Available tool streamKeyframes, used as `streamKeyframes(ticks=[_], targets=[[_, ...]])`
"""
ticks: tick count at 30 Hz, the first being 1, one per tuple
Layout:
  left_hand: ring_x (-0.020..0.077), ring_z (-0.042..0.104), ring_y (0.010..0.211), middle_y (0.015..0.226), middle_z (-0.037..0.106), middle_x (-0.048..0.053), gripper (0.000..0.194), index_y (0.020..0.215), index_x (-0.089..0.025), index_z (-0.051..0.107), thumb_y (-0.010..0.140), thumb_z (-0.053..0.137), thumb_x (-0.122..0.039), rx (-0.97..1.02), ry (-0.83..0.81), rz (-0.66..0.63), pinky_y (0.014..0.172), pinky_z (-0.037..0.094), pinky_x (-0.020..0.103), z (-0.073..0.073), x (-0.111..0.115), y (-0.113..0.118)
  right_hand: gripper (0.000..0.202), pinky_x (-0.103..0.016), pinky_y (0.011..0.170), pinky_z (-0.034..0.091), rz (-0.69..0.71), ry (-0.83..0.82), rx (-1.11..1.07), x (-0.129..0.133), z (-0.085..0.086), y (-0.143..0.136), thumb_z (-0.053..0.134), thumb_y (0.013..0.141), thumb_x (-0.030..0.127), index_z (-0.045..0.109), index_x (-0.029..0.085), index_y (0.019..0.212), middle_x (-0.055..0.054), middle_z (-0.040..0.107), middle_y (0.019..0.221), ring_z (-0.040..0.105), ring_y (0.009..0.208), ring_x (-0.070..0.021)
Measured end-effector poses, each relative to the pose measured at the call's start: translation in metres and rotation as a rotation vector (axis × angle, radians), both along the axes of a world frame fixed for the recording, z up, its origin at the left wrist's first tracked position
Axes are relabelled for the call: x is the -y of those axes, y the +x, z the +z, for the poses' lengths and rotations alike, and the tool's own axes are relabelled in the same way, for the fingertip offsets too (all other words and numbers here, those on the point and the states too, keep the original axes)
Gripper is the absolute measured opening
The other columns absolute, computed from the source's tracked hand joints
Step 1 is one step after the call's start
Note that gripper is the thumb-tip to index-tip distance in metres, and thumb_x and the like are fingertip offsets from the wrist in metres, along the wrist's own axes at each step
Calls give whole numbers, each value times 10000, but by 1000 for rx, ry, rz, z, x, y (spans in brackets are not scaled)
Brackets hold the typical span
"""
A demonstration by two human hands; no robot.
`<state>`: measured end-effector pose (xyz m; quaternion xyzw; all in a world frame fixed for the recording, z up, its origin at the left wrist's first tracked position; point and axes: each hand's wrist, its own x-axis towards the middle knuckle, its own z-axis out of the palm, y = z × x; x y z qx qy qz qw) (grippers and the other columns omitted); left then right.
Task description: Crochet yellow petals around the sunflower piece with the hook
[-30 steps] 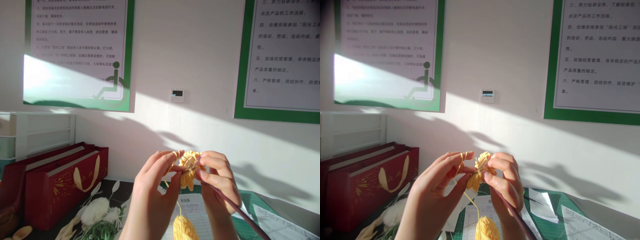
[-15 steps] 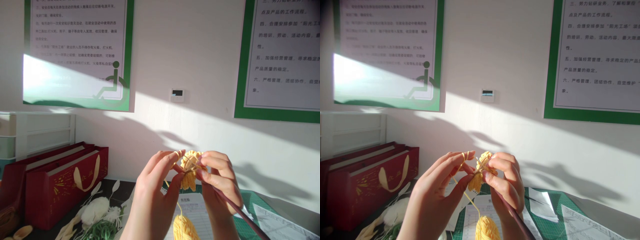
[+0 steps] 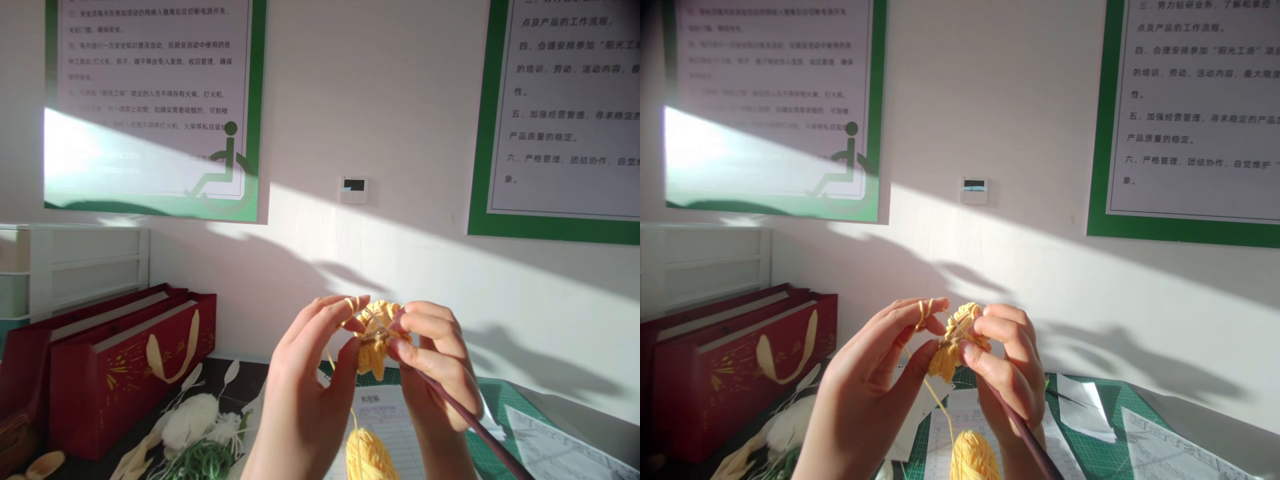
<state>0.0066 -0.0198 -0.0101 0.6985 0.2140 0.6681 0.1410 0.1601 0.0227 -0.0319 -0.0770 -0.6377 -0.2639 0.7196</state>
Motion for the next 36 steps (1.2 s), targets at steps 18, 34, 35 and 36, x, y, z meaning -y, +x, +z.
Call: streamKeyframes(ticks=[18, 34, 35, 36], targets=[[160, 642, 1123, 1186, 641, 42, 399, 1283, -294, 671, 989, 538, -59, 10, -69, -343, 946, 552, 220, -1, -4, -7, 293, -440, 734, 568, 24, -23, 49, 4, 3, -4, 568, 889, -8, 658, 233, 1027, -34, 656, 988, 635, 974, -237], [155, 631, 969, 1104, 630, 45, 435, 1256, -265, 654, 930, 567, 10, -42, 140, -37, 895, 565, 313, -3, -4, -6, 274, -431, 732, 579, -41, 19, 17, 5, 5, -4, 608, 848, -57, 648, 190, 959, -50, 644, 991, 638, 983, -240], [149, 635, 970, 1092, 638, 42, 438, 1260, -251, 650, 921, 576, 17, -72, 144, 15, 900, 561, 302, -2, -3, -7, 273, -427, 732, 578, -49, 23, 20, 5, 6, -4, 615, 840, -66, 642, 184, 946, -50, 645, 990, 639, 977, -236], [142, 638, 977, 1084, 648, 40, 433, 1258, -234, 650, 914, 585, 20, -103, 148, 66, 905, 554, 284, -2, -2, -8, 273, -420, 730, 579, -57, 24, 24, 5, 7, -4, 619, 837, -71, 637, 183, 936, -47, 646, 989, 640, 969, -230]])
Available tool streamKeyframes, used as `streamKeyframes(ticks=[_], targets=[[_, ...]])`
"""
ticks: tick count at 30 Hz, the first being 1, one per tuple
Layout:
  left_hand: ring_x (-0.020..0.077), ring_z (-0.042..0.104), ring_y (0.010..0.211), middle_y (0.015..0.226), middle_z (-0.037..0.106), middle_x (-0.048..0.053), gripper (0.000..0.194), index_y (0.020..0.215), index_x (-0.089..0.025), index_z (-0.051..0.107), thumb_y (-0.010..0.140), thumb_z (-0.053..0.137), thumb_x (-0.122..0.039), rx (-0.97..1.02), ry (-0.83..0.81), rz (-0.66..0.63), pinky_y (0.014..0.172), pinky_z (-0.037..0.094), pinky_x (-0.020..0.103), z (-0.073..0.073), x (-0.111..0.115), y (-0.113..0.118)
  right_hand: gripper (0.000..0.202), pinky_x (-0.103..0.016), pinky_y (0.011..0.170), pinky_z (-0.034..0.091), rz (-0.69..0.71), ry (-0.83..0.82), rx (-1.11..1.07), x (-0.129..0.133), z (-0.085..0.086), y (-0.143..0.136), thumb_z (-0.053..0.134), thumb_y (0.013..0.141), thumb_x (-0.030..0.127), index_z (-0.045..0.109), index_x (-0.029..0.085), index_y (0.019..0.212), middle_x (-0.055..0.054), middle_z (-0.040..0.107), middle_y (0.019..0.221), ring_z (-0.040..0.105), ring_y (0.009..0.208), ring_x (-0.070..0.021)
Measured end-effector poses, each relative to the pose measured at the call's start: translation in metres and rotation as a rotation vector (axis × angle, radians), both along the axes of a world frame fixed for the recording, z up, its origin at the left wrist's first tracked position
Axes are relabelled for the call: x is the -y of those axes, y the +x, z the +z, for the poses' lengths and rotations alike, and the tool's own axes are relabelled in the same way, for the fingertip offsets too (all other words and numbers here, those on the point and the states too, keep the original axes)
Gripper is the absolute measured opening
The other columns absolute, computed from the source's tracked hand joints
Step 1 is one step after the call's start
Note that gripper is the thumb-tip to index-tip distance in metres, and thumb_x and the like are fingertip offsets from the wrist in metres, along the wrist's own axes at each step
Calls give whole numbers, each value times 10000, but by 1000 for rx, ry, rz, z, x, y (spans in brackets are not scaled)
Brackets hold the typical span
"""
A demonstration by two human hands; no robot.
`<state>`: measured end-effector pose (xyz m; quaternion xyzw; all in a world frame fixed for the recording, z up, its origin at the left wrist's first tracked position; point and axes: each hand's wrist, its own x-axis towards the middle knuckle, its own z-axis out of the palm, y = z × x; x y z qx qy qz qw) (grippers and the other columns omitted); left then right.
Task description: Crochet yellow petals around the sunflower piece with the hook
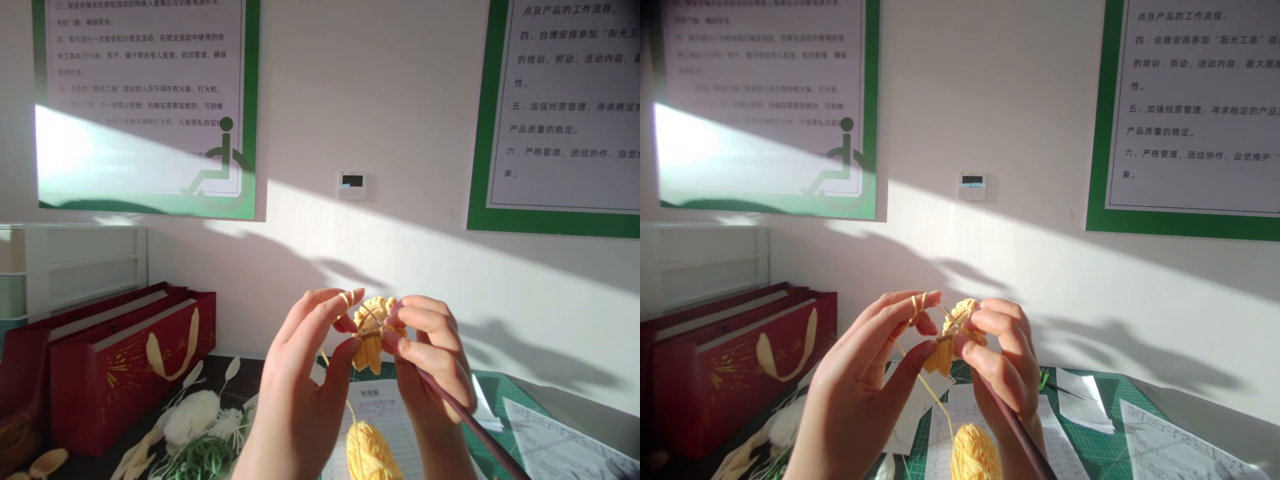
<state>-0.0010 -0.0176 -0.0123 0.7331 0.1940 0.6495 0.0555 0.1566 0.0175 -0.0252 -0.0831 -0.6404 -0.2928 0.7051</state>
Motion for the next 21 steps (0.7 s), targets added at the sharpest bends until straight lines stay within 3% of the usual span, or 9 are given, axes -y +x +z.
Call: streamKeyframes(ticks=[5, 16, 21], targets=[[93, 653, 929, 1112, 681, 32, 430, 1265, -202, 642, 895, 616, 16, -82, 35, 182, 886, 540, 206, 0, 2, -1, 240, -419, 739, 582, -24, -3, 11, 2, 1, 0, 608, 862, -40, 649, 181, 943, -49, 644, 994, 642, 974, -229], [69, 685, 868, 1181, 695, 17, 363, 1204, -218, 633, 913, 594, -5, -14, 30, 124, 851, 581, 206, -1, 1, 3, 253, -411, 743, 583, -50, -9, -20, 3, 1, -2, 608, 858, -36, 635, 207, 922, -28, 642, 987, 648, 979, -219], [115, 649, 898, 1016, 661, 18, 457, 1294, -224, 623, 906, 579, 12, 0, 7, 51, 855, 583, 265, -3, -2, 3, 229, -398, 709, 589, -41, 7, -49, 3, 3, -3, 622, 867, -23, 636, 203, 906, -21, 651, 954, 654, 947, -210]])
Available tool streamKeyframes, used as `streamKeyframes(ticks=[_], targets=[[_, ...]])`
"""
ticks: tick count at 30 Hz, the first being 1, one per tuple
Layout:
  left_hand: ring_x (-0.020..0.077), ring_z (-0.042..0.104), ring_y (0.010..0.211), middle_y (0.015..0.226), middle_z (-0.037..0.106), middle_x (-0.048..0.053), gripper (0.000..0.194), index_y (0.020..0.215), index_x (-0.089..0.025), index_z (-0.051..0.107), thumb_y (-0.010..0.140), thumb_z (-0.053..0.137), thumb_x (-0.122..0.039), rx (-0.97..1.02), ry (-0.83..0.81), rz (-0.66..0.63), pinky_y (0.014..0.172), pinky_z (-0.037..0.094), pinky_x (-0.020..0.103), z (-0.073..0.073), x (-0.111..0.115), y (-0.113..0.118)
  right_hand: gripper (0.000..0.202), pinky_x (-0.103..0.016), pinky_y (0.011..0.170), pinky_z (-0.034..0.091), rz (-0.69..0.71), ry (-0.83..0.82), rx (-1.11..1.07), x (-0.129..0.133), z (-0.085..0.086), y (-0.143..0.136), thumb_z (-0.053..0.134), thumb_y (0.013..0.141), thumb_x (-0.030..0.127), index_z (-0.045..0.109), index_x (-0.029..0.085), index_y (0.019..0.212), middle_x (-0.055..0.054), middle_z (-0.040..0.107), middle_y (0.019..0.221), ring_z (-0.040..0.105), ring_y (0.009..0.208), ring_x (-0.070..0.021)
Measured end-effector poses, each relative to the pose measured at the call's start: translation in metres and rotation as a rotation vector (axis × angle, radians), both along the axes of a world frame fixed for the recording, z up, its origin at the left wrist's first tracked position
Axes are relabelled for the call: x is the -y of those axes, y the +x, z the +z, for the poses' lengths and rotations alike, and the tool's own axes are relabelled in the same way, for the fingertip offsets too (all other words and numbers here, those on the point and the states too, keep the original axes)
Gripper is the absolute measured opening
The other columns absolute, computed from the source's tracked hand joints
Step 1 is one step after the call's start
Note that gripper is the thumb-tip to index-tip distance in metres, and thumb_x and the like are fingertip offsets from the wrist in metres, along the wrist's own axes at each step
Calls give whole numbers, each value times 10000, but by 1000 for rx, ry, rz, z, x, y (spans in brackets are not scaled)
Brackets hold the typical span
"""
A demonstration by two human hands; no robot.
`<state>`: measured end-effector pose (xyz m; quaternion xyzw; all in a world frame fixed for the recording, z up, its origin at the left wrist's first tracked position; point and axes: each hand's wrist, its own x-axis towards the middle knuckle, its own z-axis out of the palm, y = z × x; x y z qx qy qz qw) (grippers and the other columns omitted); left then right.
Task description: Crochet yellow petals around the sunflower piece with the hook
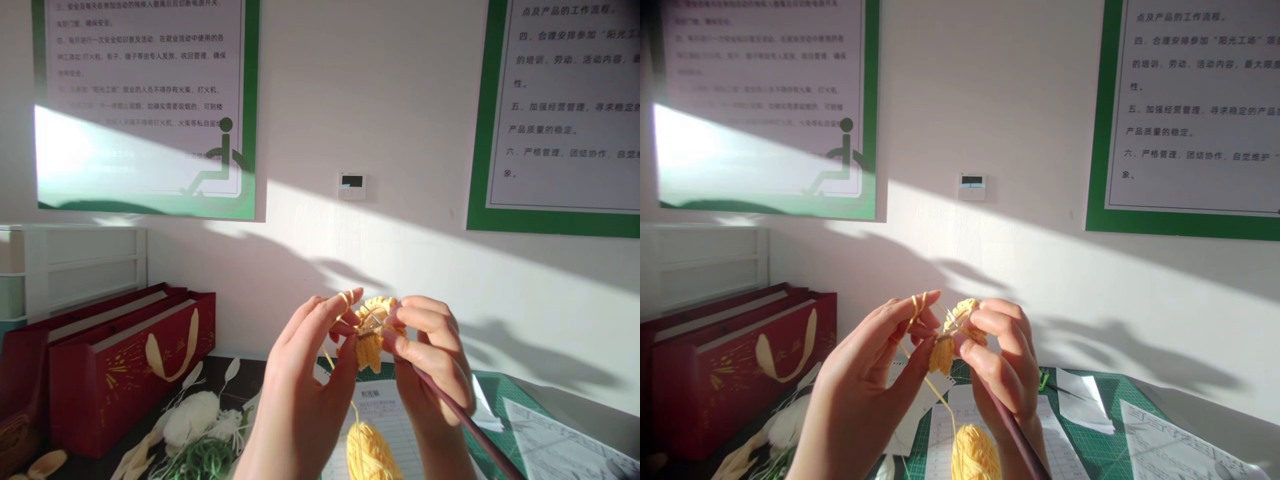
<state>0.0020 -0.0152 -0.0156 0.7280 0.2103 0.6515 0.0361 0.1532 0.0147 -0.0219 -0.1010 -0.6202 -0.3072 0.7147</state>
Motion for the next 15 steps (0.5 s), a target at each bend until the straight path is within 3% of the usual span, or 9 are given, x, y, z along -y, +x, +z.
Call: streamKeyframes(ticks=[7, 10, 15], targets=[[152, 627, 940, 1077, 625, 47, 480, 1325, -242, 607, 922, 532, 7, 14, 4, -4, 852, 583, 313, -2, -4, 6, 220, -419, 705, 597, -8, -2, 35, 0, -1, 1, 615, 868, -30, 640, 180, 928, -48, 659, 986, 640, 955, -220], [161, 631, 975, 1136, 615, 69, 446, 1298, -220, 621, 928, 524, 8, 11, 54, 61, 854, 585, 317, -1, -4, 8, 248, -414, 707, 593, -12, -12, 44, 0, -1, 2, 616, 859, -38, 635, 190, 954, -45, 659, 989, 639, 956, -222], [140, 624, 893, 1054, 588, 58, 414, 1242, -178, 661, 908, 526, 26, -36, 112, 189, 773, 574, 261, 2, -2, 5, 273, -410, 709, 593, -11, -7, 44, 0, 0, 3, 627, 839, -55, 633, 194, 952, -41, 654, 1000, 646, 951, -221]])
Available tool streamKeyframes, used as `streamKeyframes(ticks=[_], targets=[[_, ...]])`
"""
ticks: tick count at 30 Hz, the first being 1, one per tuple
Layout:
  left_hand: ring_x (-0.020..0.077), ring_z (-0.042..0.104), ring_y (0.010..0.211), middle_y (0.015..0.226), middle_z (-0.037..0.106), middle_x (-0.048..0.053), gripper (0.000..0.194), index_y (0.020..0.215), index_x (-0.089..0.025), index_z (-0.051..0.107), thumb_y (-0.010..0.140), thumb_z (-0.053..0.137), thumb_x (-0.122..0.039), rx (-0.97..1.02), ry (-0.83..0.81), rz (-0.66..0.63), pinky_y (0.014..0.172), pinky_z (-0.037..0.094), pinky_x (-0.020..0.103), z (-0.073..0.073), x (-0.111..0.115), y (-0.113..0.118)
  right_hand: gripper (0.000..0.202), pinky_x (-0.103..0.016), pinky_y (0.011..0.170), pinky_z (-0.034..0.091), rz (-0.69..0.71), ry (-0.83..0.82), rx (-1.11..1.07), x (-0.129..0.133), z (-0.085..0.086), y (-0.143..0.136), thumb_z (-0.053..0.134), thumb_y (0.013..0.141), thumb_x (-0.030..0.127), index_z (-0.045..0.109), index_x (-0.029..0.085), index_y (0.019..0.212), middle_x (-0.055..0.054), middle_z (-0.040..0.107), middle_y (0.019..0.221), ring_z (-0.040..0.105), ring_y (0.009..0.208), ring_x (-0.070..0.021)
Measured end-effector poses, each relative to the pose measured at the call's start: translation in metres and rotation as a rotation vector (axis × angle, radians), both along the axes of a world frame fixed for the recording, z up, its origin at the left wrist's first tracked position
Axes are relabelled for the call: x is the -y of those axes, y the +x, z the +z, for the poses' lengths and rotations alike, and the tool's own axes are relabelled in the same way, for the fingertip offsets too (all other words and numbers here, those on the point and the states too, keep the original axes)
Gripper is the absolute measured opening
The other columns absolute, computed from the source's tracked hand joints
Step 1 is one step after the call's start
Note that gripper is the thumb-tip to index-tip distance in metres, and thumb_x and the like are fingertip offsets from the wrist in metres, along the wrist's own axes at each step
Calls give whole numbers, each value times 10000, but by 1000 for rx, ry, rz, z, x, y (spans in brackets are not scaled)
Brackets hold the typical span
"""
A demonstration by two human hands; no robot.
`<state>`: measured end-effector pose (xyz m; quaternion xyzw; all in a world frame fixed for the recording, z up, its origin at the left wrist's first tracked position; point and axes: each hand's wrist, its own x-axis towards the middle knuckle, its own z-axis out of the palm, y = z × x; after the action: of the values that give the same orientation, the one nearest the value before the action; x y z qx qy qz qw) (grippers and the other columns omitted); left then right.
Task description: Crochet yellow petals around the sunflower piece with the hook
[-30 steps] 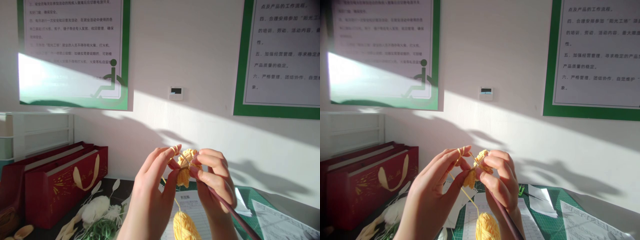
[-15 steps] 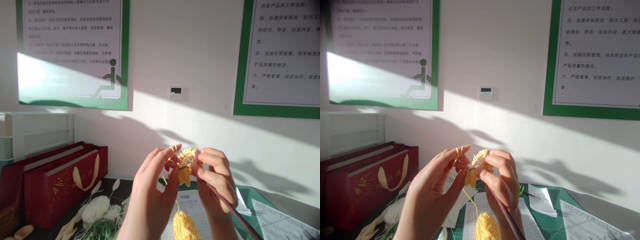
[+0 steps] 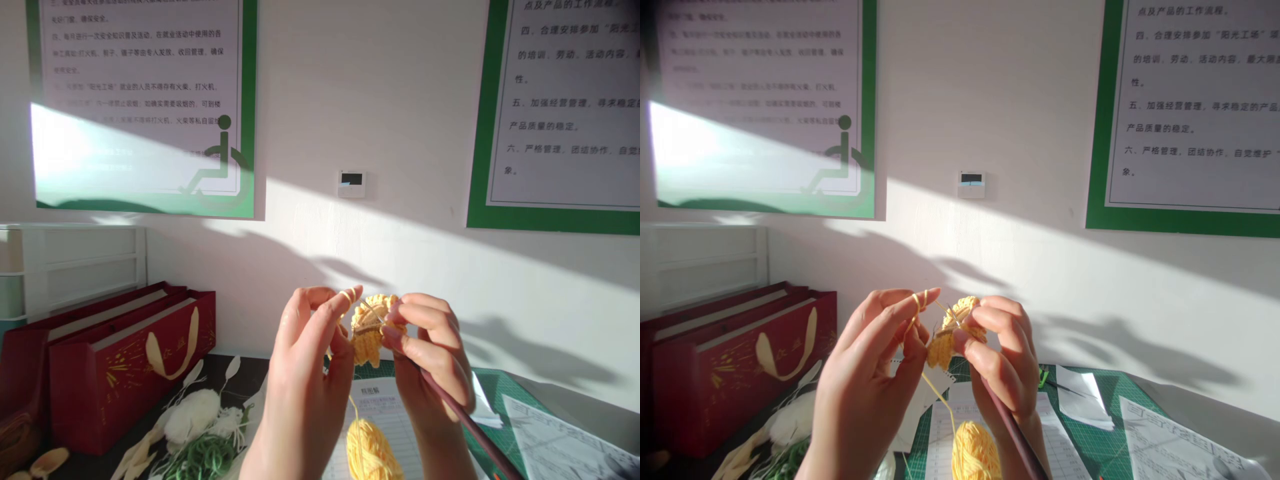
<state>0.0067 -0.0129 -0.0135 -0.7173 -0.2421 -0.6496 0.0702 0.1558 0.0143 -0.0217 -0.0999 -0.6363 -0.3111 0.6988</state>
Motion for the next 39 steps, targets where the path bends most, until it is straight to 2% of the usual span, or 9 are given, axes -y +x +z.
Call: streamKeyframes(ticks=[3, 8, 11, 14, 19, 26, 29, 39], targets=[[139, 612, 927, 1056, 591, 58, 391, 1231, -167, 666, 916, 537, 26, 4, 18, -19, 791, 556, 248, 2, 0, -2, 254, -412, 702, 587, 4, 17, -21, 1, 1, -2, 627, 839, -56, 638, 183, 923, -47, 661, 987, 649, 944, -222], [157, 622, 962, 1105, 633, 71, 379, 1242, -184, 658, 943, 518, 2, -75, 55, 70, 846, 543, 267, 5, 1, -4, 234, -401, 694, 585, -5, 12, -40, 0, 1, -2, 631, 861, -19, 642, 210, 910, -23, 661, 967, 656, 929, -209], [152, 645, 947, 1109, 667, 65, 369, 1240, -193, 653, 947, 524, -9, -69, 17, 4, 838, 552, 262, 5, 1, -7, 258, -398, 695, 581, 16, 7, -34, -2, -1, -1, 635, 844, -34, 656, 204, 940, -29, 666, 969, 656, 931, -216], [136, 673, 890, 988, 707, 33, 335, 1210, -183, 660, 926, 596, -18, -38, -32, -92, 809, 563, 245, 5, 0, -10, 293, -417, 718, 579, 28, 2, -18, -3, -3, 0, 615, 842, -48, 667, 203, 985, -36, 661, 986, 650, 959, -231], [111, 670, 794, 864, 711, -5, 309, 1163, -176, 687, 897, 654, -21, -34, -86, -55, 791, 560, 235, 7, -1, -12, 290, -419, 733, 578, 10, 10, 2, -3, -2, 1, 599, 851, -53, 665, 198, 981, -29, 648, 979, 644, 964, -225], [102, 677, 859, 912, 695, -17, 334, 1187, -225, 669, 910, 660, -39, 25, -112, -199, 823, 560, 234, 1, -7, -11, 320, -431, 754, 594, 33, -28, 10, -3, -4, 3, 571, 870, -40, 677, 226, 1014, -29, 653, 973, 642, 981, -226], [119, 684, 852, 910, 696, -10, 368, 1215, -238, 669, 906, 665, -39, 31, -129, -214, 813, 571, 261, 0, -8, -10, 321, -433, 762, 588, 24, -31, 8, -4, -5, 4, 575, 858, -48, 682, 219, 1002, -29, 660, 957, 650, 980, -231], [130, 683, 886, 924, 692, 2, 304, 1177, -222, 670, 923, 647, -58, 47, -155, -225, 875, 579, 288, -2, -6, -9, 303, -414, 737, 589, 42, 4, 18, -2, -1, 0, 577, 847, -69, 668, 180, 993, -45, 648, 988, 641, 969, -229]])
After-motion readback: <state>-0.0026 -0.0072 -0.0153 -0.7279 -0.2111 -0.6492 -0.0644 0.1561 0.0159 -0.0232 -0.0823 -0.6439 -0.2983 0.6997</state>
